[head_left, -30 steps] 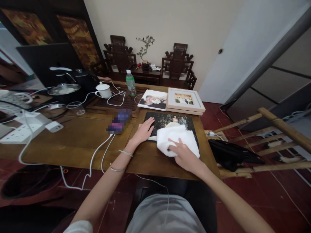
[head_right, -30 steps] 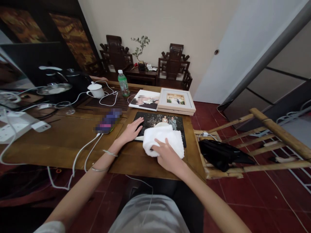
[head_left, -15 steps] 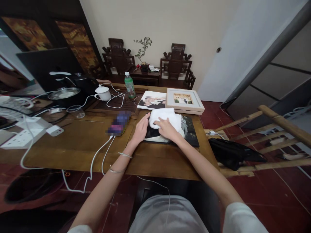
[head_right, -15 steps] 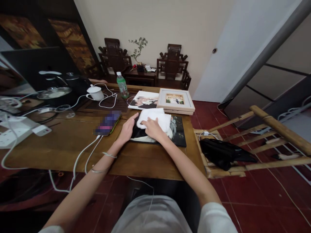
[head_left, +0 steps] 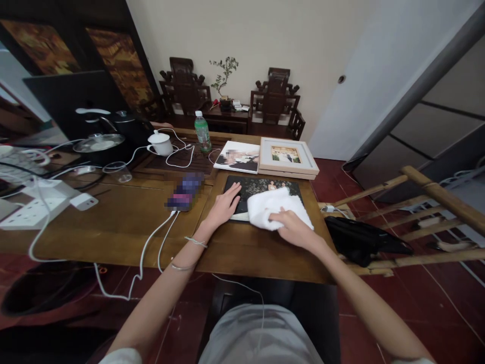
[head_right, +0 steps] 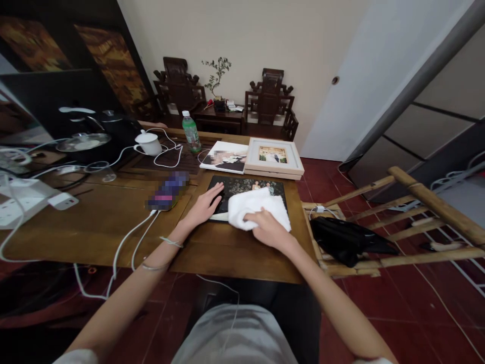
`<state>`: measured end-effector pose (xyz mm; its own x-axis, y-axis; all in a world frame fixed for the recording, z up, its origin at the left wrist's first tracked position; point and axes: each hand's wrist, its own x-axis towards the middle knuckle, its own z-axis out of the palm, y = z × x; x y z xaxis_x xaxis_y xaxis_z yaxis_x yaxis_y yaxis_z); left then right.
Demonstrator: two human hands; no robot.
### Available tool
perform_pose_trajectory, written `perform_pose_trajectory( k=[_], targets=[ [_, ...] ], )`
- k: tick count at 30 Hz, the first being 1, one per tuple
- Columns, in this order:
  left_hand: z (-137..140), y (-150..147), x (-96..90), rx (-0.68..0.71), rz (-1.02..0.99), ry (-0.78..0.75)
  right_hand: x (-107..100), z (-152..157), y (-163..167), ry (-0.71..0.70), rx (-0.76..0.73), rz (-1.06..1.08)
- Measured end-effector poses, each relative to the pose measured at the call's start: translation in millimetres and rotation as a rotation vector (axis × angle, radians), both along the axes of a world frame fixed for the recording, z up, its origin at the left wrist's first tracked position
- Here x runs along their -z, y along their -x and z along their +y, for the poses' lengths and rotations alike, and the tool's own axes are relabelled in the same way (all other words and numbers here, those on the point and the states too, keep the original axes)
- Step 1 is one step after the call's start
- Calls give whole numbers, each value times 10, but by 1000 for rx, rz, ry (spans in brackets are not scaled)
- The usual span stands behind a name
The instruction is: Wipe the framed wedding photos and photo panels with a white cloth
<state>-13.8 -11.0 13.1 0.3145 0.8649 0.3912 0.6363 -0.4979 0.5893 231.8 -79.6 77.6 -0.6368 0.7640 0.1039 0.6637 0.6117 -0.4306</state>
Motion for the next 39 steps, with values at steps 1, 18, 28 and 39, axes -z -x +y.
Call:
perform_pose_trajectory(
  k=[1, 18, 28, 39],
  targets=[
    [3, 2, 16, -4, 21, 1, 4, 90, -49, -17, 53, -5],
    [53, 28, 56, -30, 91, -17, -109, 1322, 1265, -63, 58, -106],
    [51, 30, 92, -17, 49, -16, -115, 1340, 589, -66, 246, -66],
    [48, 14, 85, -24, 52, -28, 173, 616, -706, -220, 399, -47]
  ],
)
